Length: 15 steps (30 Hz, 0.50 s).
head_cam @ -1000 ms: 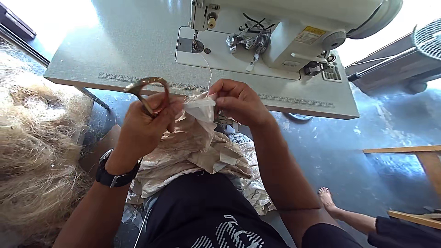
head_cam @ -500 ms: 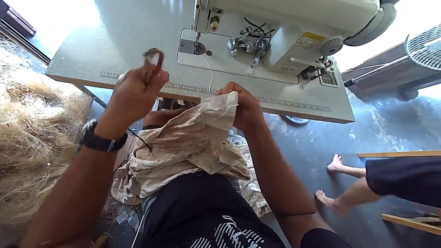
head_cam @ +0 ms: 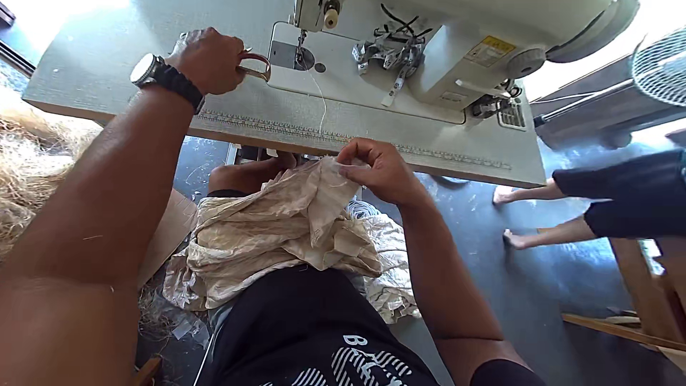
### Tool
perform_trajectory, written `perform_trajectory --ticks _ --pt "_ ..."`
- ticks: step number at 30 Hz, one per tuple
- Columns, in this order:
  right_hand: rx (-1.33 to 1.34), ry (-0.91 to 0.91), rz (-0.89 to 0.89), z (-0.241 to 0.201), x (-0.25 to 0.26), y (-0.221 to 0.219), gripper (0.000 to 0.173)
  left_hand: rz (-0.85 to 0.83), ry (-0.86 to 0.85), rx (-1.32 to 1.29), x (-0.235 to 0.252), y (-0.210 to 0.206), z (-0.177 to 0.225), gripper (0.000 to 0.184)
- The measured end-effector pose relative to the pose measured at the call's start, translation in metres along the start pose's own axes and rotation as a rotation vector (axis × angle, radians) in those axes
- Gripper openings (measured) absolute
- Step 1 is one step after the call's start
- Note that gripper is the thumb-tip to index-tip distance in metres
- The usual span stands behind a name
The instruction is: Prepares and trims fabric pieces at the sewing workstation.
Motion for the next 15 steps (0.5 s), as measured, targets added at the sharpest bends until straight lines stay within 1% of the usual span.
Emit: perform_trajectory --ticks 1,3,5,9,11,13,14,15 --pt "0.034 0.032 0.001 0.0 0.001 0.003 0.011 -0.004 0.0 -0.015 0.004 -0.003 -0.004 0.023" --pt "0.157 0.102 -0.015 0.001 0.004 0.01 0.009 -0.012 0.007 -0.039 0.009 -0.008 -0.011 0.022" --pt "0.268 0.153 -0.08 0.001 0.005 0.016 0.012 -0.021 0.024 -0.033 0.011 -0.011 -0.015 0.026" --pt "0.291 0.22 -0.181 -0.006 0.008 0.021 0.013 0.007 0.029 -0.037 0.013 -0.015 -0.026 0.034" --pt "0.295 0.214 -0.187 -0.008 0.011 0.021 0.013 0.034 0.014 -0.069 0.012 -0.014 -0.029 0.045" --pt "0.277 0.176 -0.162 -0.011 0.013 0.02 0.014 0.06 0.006 -0.08 0.008 -0.01 -0.027 0.062" --pt "0.267 0.156 -0.15 -0.012 0.015 0.019 0.016 0.08 0.014 -0.081 0.004 -0.007 -0.023 0.068" --pt "0.262 0.138 -0.142 -0.012 0.016 0.019 0.02 0.106 0.02 -0.092 -0.003 -0.004 -0.017 0.071"
Point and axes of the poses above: each hand's wrist, its own x-axis towards the middle knuckle, its own y-axis out of the back of the hand, z = x × y, the point moved 3 cm from there along x, towards the middle knuckle, and after that the axes turned 12 degrees about -y, right-handed, at the moved point
